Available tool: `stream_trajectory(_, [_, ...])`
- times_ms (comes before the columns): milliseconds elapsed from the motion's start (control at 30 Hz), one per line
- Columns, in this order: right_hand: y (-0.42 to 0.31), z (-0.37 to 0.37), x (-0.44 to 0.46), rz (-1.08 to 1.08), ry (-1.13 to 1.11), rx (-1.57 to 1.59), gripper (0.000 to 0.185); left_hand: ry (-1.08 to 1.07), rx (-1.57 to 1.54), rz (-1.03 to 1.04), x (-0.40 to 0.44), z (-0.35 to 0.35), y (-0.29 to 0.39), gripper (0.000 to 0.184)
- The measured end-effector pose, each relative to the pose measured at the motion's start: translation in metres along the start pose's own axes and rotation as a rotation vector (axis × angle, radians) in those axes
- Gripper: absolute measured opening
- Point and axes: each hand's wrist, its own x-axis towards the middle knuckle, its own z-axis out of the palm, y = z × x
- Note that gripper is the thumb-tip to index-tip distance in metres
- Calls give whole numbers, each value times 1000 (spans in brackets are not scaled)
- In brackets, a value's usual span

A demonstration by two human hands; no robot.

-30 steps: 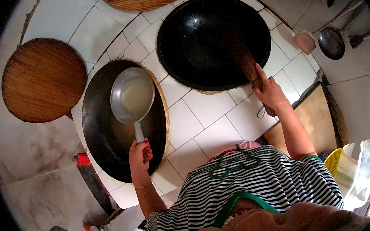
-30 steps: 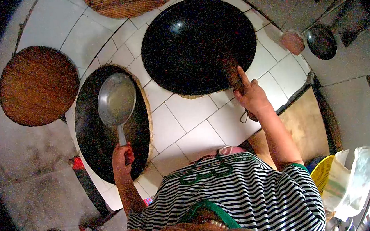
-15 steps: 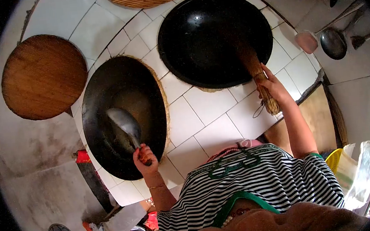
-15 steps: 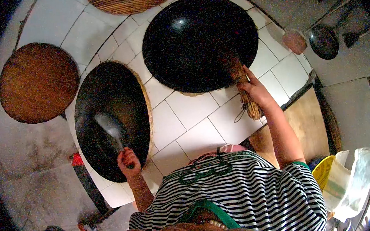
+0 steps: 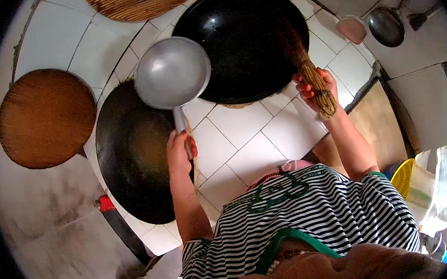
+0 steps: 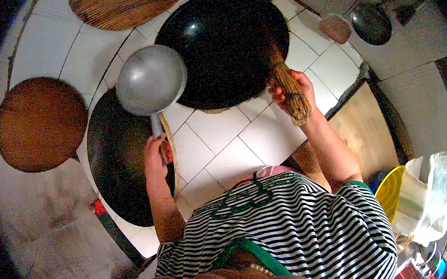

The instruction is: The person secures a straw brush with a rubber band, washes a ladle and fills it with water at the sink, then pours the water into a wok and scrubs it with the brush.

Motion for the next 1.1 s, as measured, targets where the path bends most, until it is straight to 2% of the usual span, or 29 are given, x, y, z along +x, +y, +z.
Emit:
stream_trajectory(67, [0,2,3,-9,67,-15,42,48,531,127,27,19,2,19])
stream_trajectory(167, [10,15,8,-27,121,-50,45,217,1417,630,57,46,4,23])
stream_trajectory(200, [9,19,9,33,19,-110,44,223,1489,652,61,57,6,25])
stream_trajectory(300, [13,18,15,16,9,-51,44,215,1689,691,60,89,10,30])
stream_trajectory(400, [15,14,21,29,-38,-18,57,133,1830,610,49,112,16,32])
stream_trajectory(467, [17,18,24,38,-53,3,70,116,1815,612,45,116,12,33])
stream_trajectory(533, [16,3,30,62,-130,78,56,118,1787,641,40,117,7,34])
stream_trajectory(567, [16,-4,33,76,-169,114,51,104,1730,757,35,117,6,33])
stream_trajectory(633, [18,-5,35,75,-198,110,52,76,1605,979,12,130,17,32])
stream_trajectory(700, [23,-5,37,77,-227,96,52,-163,1208,1046,6,139,10,30])
stream_trajectory(733, [25,-6,39,87,-274,114,56,-305,1090,977,-8,148,11,29])
stream_trajectory(767, [27,-5,39,87,-274,96,57,-442,940,807,-20,157,10,30])
stream_trajectory(833, [28,-3,38,86,-276,59,59,-562,795,696,-31,173,-2,33])
stream_trajectory(900, [29,-3,38,104,-254,44,66,-568,674,649,-32,183,-12,28])
stream_trajectory(967, [29,5,32,102,-199,-17,80,-561,658,613,-30,185,-21,25])
stream_trajectory(1100, [26,-5,33,126,-222,-121,65,-592,611,519,-35,189,-17,19])
